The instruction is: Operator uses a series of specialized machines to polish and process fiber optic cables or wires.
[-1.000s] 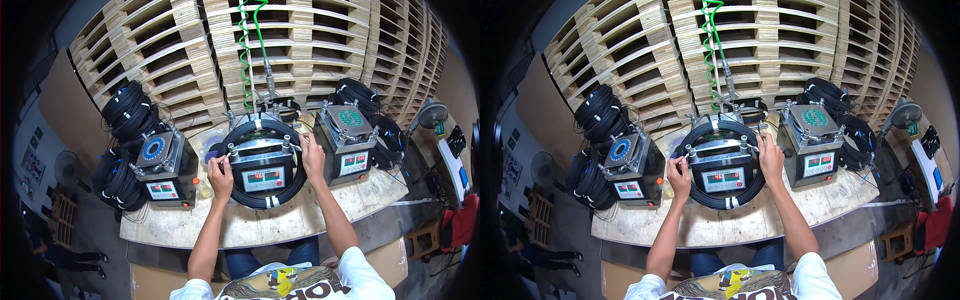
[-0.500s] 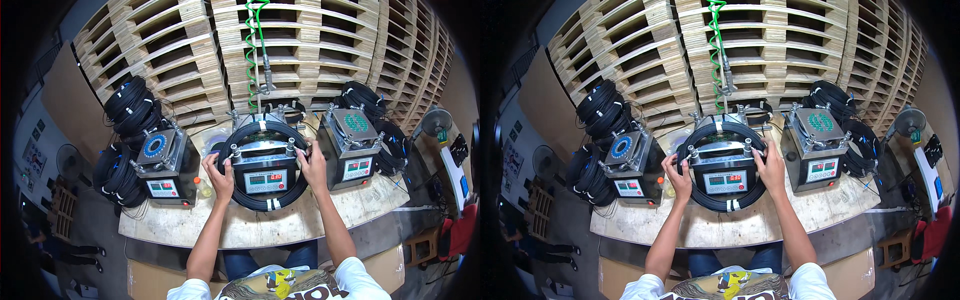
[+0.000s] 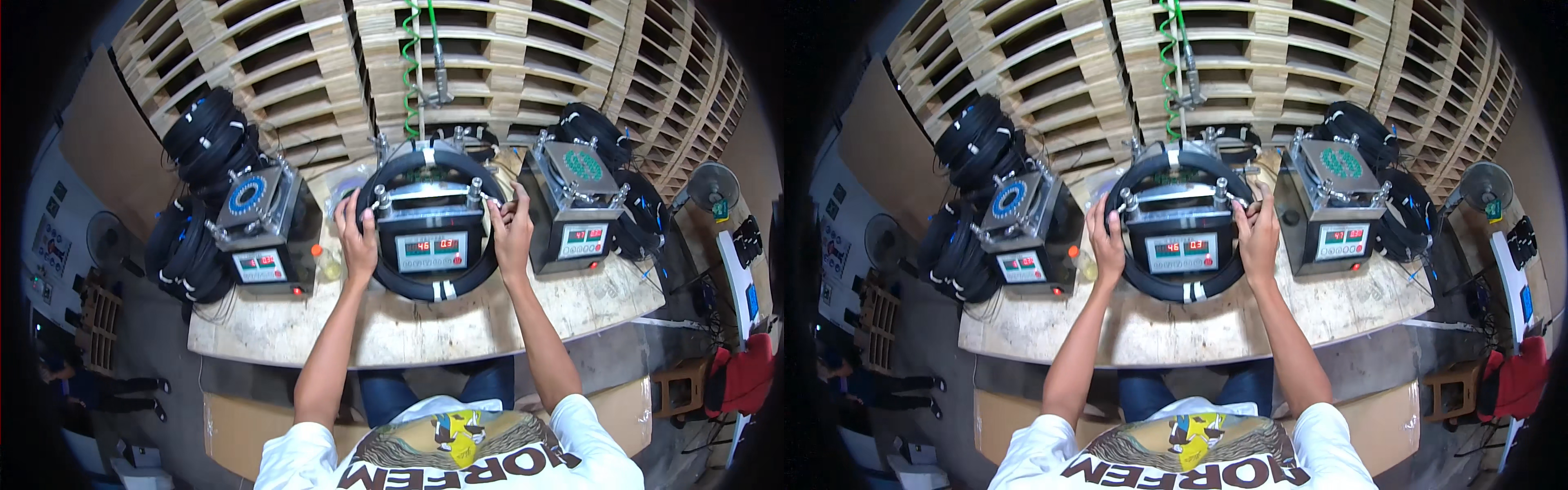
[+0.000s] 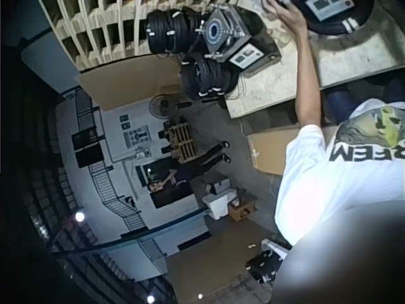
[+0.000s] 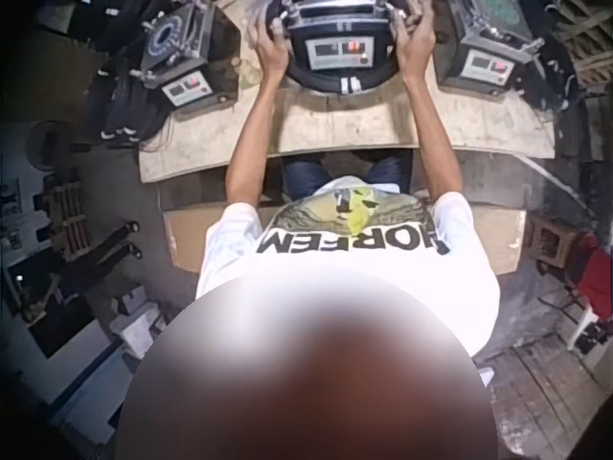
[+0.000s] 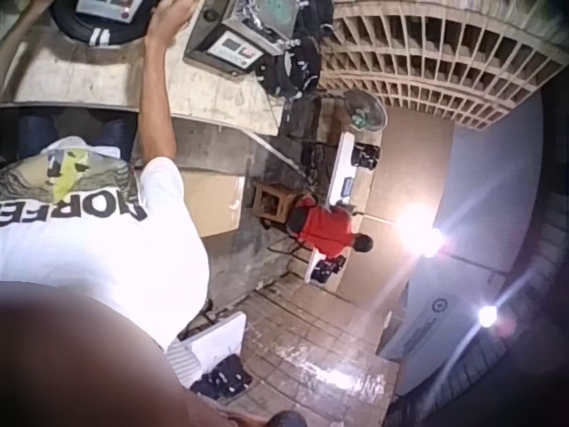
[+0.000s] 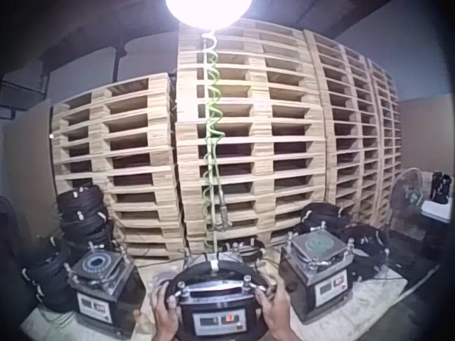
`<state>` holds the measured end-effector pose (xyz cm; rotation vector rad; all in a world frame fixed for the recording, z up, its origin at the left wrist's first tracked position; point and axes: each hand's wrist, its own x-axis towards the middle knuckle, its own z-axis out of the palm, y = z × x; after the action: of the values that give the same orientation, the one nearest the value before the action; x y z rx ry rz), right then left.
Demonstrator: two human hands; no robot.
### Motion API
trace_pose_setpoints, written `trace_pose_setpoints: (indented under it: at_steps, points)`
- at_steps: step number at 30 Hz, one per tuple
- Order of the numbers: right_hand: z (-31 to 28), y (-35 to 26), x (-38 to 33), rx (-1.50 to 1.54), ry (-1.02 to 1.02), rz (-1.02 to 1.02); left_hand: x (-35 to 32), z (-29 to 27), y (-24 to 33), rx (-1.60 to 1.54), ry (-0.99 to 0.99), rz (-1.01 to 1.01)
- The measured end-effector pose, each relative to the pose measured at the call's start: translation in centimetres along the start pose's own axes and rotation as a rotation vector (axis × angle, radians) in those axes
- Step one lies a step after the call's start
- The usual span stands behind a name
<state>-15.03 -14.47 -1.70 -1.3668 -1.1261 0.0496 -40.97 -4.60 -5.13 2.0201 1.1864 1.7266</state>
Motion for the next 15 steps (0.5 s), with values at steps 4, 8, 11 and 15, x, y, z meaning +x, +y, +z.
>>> trace_pose_setpoints:
  at_steps: [4, 8, 11, 15]
  points:
    - [1.0, -0.2, -5.7, -0.323, -0.307, -0.332, 0.0, 0.0, -0.5, -0.015, 0.001, -0.048]
    - [1.9, 0.8, -7.1, -0.491, -0.457, -0.351, -0.5, 0.0, -0.2, -0.032, -0.002, -0.069]
    - [2.0, 0.8, -7.5, -0.6, -0.471, -0.4, -0.7, -0.1, -0.2, -0.04, 0.006, -0.071]
    - [2.3, 0.2, -8.1, -0.693, -0.422, -0.34, -1.0, -0.1, -0.1, -0.029, 0.016, -0.064]
